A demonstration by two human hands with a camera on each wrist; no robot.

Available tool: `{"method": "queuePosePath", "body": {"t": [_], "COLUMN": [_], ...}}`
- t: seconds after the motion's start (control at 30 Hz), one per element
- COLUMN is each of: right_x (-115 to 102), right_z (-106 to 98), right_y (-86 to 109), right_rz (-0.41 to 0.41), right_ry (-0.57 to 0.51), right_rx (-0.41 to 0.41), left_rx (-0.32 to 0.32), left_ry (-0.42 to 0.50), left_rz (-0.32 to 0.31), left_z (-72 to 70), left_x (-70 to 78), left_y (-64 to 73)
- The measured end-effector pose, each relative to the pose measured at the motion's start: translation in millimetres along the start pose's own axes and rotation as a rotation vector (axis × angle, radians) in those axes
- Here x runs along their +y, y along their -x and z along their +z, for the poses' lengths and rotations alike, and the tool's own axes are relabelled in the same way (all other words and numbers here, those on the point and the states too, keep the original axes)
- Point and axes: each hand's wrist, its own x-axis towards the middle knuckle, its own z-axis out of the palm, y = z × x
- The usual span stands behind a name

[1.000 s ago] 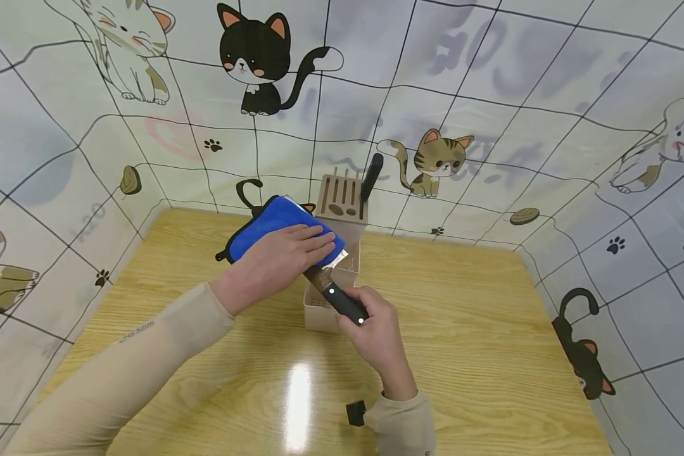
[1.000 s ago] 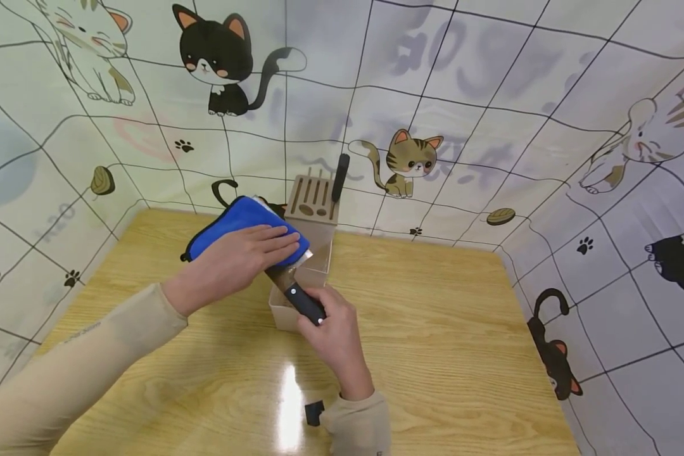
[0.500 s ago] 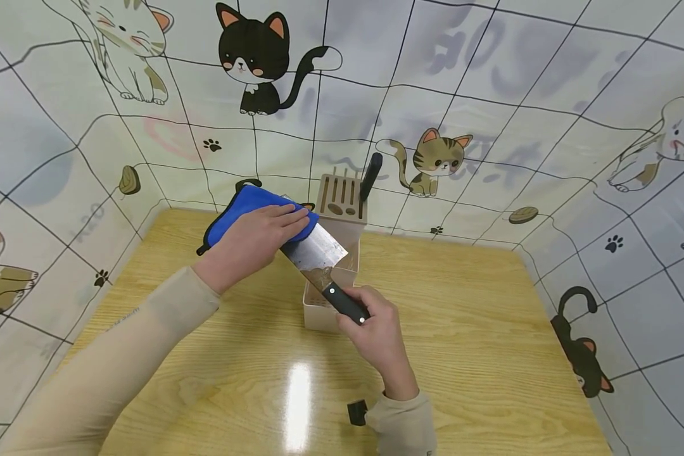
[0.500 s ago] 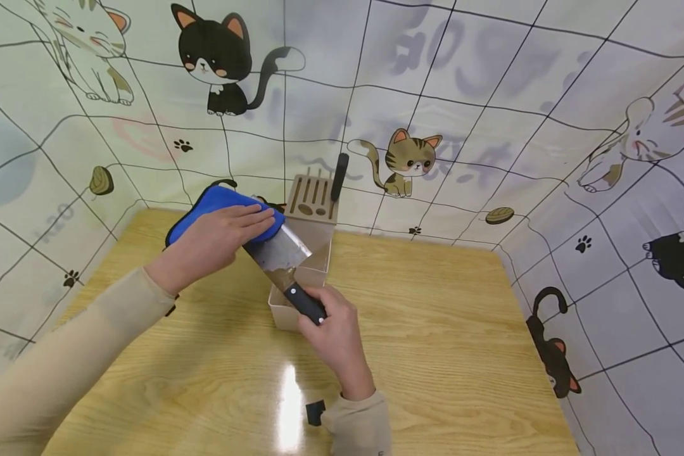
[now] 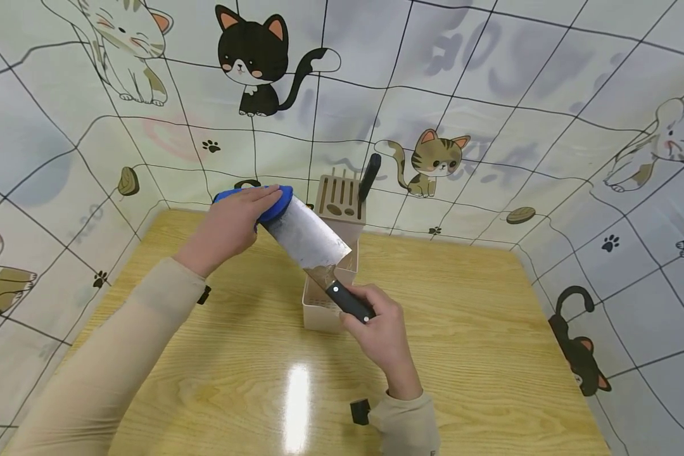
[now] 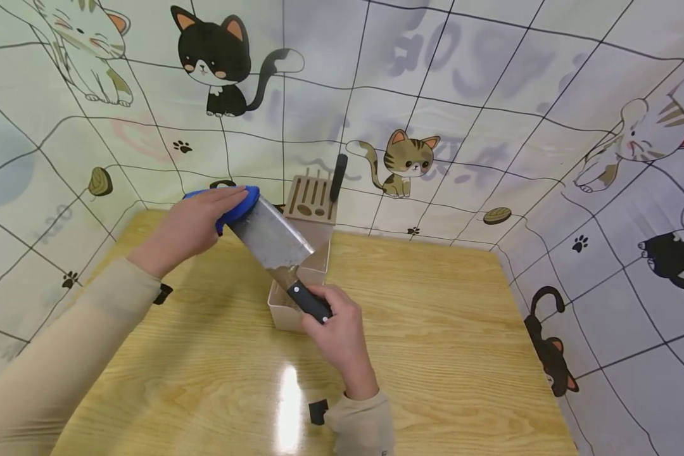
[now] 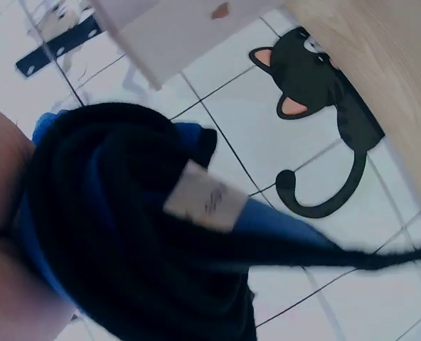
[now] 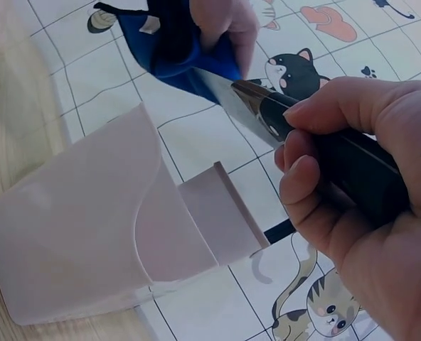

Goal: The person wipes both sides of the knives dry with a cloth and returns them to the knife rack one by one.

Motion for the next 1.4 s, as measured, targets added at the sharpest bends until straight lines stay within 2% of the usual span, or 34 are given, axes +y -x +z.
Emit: {"method": "queuePosePath", "body": {"t": [0.07,0.2,0.33,0.4,0.5,0.6,0.73,0.8,0.9,1.0,1.1,1.4], "right_x": [1.7,5.3,5.0,4.6,3.4,2.0,-0.1,-0.8,-1.5,-2.3,-3.1,-2.7], "right_z": [-1.0,-2.0,-0.3,1.6,4.5,6.6,8.3,8.9,9.8,10.7,11.5,14.6], "right_y": [0.1,1.0,1.7,1.9,2.5,3.7,5.3,5.9,6.4,6.8,6.8,6.1], "right_rz": [0.001,0.02,0.058,0.072,0.093,0.12,0.148,0.159,0.181,0.201,0.215,0.24], "right_ry": [-0.02,-0.049,-0.078,-0.101,-0.138,-0.187,-0.253,-0.279,-0.31,-0.334,-0.343,-0.381], "right_rx": [0.002,0.012,0.026,0.031,0.028,0.017,-0.001,-0.008,-0.015,-0.025,-0.03,-0.021], "left_rx": [0.007,-0.02,-0.036,-0.001,0.119,0.292,0.518,0.599,0.679,0.721,0.73,0.679], "left_ry": [0.105,0.33,0.479,0.536,0.595,0.625,0.641,0.629,0.583,0.53,0.495,0.429], "left_rz": [-0.062,-0.193,-0.289,-0.332,-0.365,-0.342,-0.25,-0.194,-0.132,-0.095,-0.082,-0.056], "left_z": [-1.7,-7.6,-11.6,-9.1,-0.3,13.1,29.8,36.3,44.9,51.6,56.9,65.1], "left_x": [-4.1,-9.6,-10.1,-9.1,-3.6,5.1,18.3,23.8,29.2,32.4,34.3,44.1], "left_y": [-0.3,-0.2,1.2,2.2,4.3,6.2,6.2,5.4,4.0,3.4,3.7,6.5]}}
